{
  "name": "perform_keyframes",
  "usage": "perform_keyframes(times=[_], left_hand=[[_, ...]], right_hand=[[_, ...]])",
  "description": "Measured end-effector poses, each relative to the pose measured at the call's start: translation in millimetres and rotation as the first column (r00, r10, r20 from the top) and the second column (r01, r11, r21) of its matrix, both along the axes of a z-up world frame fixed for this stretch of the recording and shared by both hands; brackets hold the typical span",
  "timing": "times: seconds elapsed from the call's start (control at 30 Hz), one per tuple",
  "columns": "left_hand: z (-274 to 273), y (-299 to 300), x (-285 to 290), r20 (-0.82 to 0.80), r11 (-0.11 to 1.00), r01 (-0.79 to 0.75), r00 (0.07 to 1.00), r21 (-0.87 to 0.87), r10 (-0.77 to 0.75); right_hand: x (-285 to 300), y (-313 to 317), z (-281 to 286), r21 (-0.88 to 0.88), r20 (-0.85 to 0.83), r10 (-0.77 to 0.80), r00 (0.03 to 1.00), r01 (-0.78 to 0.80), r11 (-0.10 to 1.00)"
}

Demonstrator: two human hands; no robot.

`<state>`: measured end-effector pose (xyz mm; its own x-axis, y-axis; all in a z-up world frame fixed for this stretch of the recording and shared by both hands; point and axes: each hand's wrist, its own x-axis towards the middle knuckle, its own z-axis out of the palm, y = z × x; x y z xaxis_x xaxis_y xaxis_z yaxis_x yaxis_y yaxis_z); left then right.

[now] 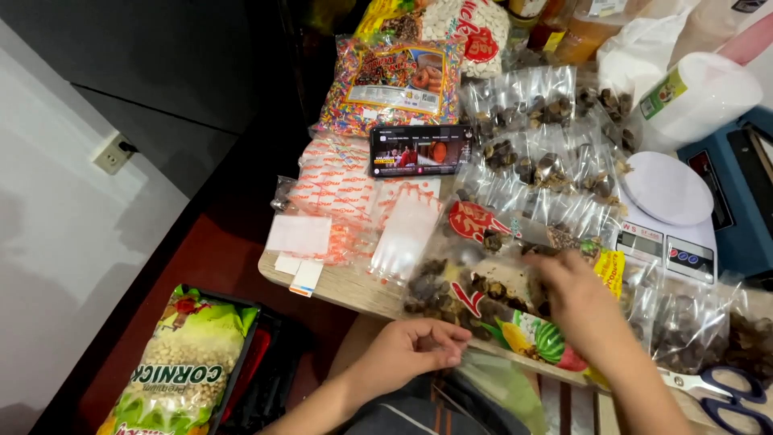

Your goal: Scooping small dried food items into plastic bags for individual packaging

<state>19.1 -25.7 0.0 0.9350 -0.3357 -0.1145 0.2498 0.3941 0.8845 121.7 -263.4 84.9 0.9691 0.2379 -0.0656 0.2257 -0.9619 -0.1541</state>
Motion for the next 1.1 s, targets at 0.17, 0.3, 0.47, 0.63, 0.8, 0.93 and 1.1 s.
perform_keyframes(times=[0.17,0.3,0.47,0.63,0.8,0.93,1.1], left_hand=[[4,0,3,-0.005,1.0,0.017,1.0,-0.02,-0.017],[0,-1,4,0.018,0.999,0.013,1.0,-0.031,-0.013],[1,-3,3,0.105,0.999,-0.001,0.995,-0.042,0.005],[5,12,13,0.091,0.984,-0.068,0.994,0.162,0.054],[25,37,44,0.218,0.944,-0.165,0.971,0.286,0.103],[54,42,68,0.051,0.925,-0.106,0.994,0.365,0.094],[45,36,99,-0.082,0.946,-0.046,0.994,0.32,0.076]], right_hand=[[1,-26,-38,0.08,0.019,0.316,0.949,-0.316,0.945],[-11,-37,-14,0.085,-0.159,0.224,0.961,-0.213,0.973],[-16,-50,13,0.064,-0.457,-0.027,0.889,0.063,0.996],[-9,-79,10,0.189,-0.198,0.084,0.977,-0.046,0.981],[-7,-59,54,0.083,-0.357,-0.144,0.923,0.185,0.979],[2,-70,52,0.204,-0.282,-0.089,0.955,0.15,0.967],[8,-70,70,0.166,-0.306,-0.143,0.941,0.2,0.966]])
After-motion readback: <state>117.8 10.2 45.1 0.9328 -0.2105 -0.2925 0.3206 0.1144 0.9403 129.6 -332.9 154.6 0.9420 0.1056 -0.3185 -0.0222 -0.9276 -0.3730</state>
